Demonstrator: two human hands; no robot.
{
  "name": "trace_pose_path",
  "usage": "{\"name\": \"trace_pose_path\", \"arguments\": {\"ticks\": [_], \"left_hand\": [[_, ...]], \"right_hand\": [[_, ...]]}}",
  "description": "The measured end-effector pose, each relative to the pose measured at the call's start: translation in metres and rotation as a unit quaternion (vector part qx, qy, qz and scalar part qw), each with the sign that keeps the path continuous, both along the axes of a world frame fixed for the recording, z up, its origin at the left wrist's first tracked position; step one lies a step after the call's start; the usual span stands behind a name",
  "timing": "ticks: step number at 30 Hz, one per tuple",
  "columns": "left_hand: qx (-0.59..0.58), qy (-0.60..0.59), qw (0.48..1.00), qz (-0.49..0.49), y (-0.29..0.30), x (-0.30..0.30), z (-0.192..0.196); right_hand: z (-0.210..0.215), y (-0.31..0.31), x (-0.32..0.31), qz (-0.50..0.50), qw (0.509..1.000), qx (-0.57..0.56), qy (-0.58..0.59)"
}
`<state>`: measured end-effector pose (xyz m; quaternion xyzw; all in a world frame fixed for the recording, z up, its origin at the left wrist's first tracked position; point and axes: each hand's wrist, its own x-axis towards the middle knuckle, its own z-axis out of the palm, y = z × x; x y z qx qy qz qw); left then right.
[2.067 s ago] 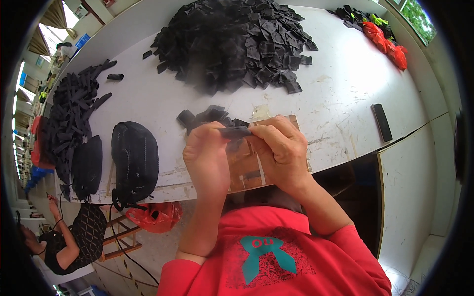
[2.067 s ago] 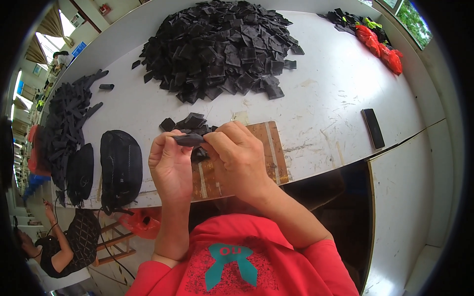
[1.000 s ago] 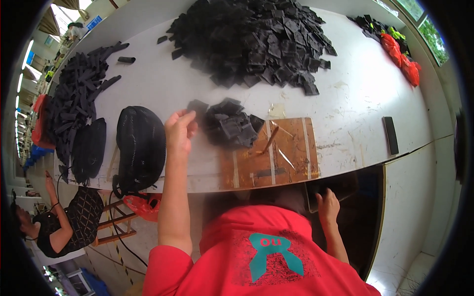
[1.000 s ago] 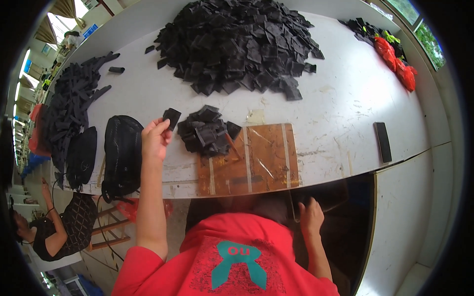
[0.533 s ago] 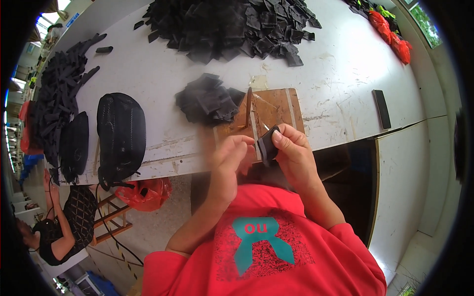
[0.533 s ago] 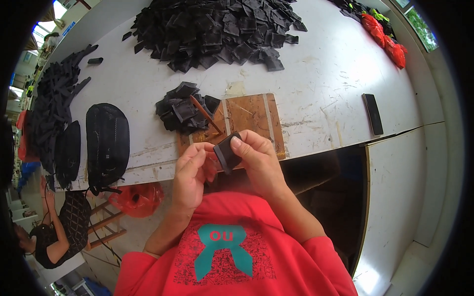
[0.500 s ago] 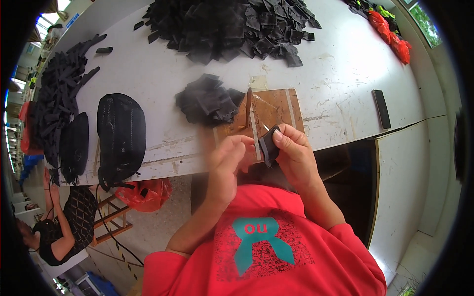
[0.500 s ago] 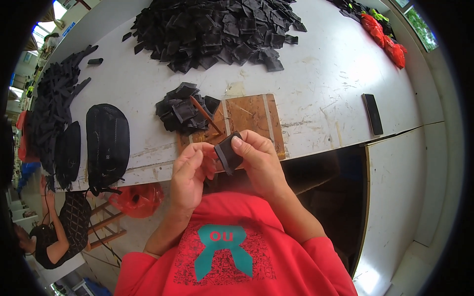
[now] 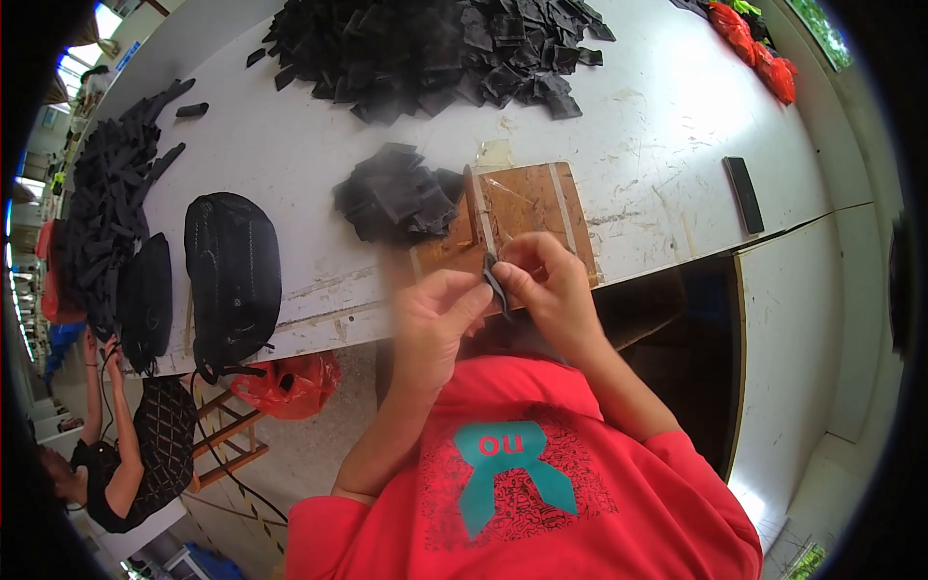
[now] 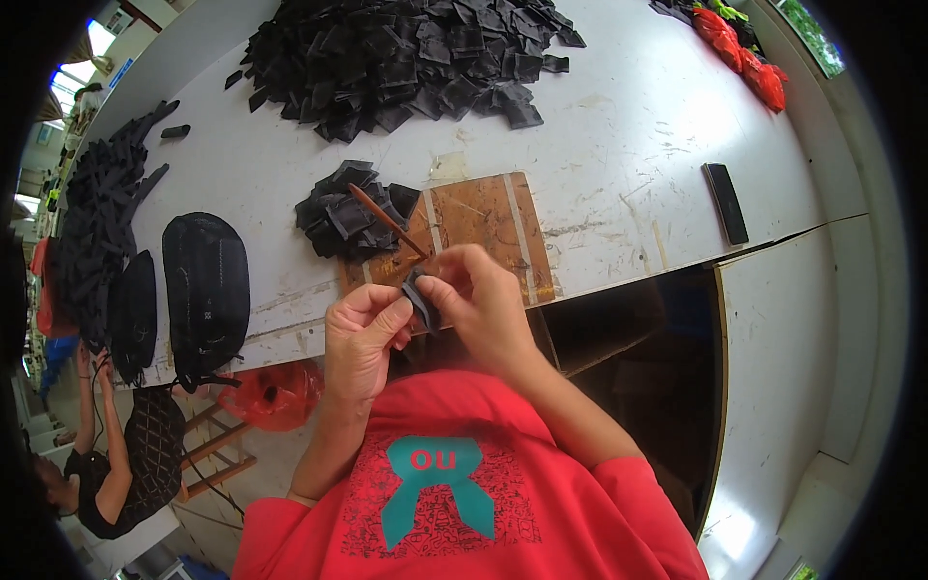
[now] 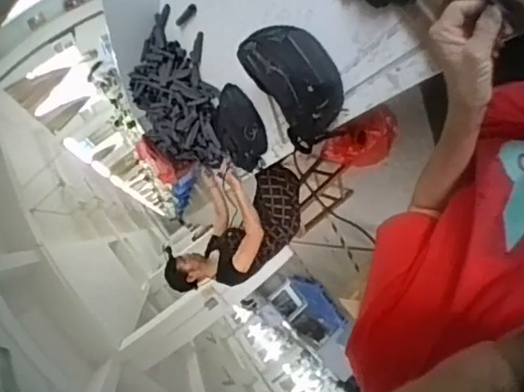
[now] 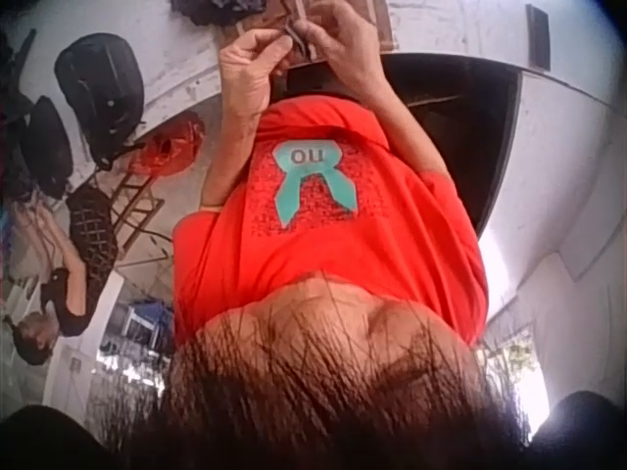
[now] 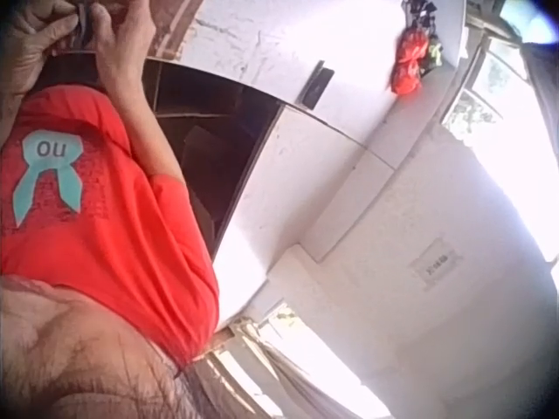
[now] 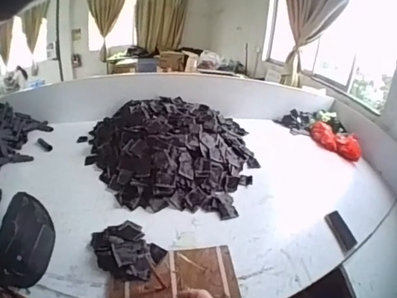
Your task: Applying adhesive to small black components at a factory workbench using a manual applicator.
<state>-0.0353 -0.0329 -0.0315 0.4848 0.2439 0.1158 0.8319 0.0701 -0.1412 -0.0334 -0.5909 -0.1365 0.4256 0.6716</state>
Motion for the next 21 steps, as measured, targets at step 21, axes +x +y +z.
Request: {"name": "trace_pose_path", "arguments": {"ticks": [21], "left_hand": [[0.379, -0.028, 0.924, 0.048, -0.002, 0.007, -0.013]], "right_hand": [[0.001, 0.006, -0.009, -0.047, 0.944, -0.002, -0.326]]}}
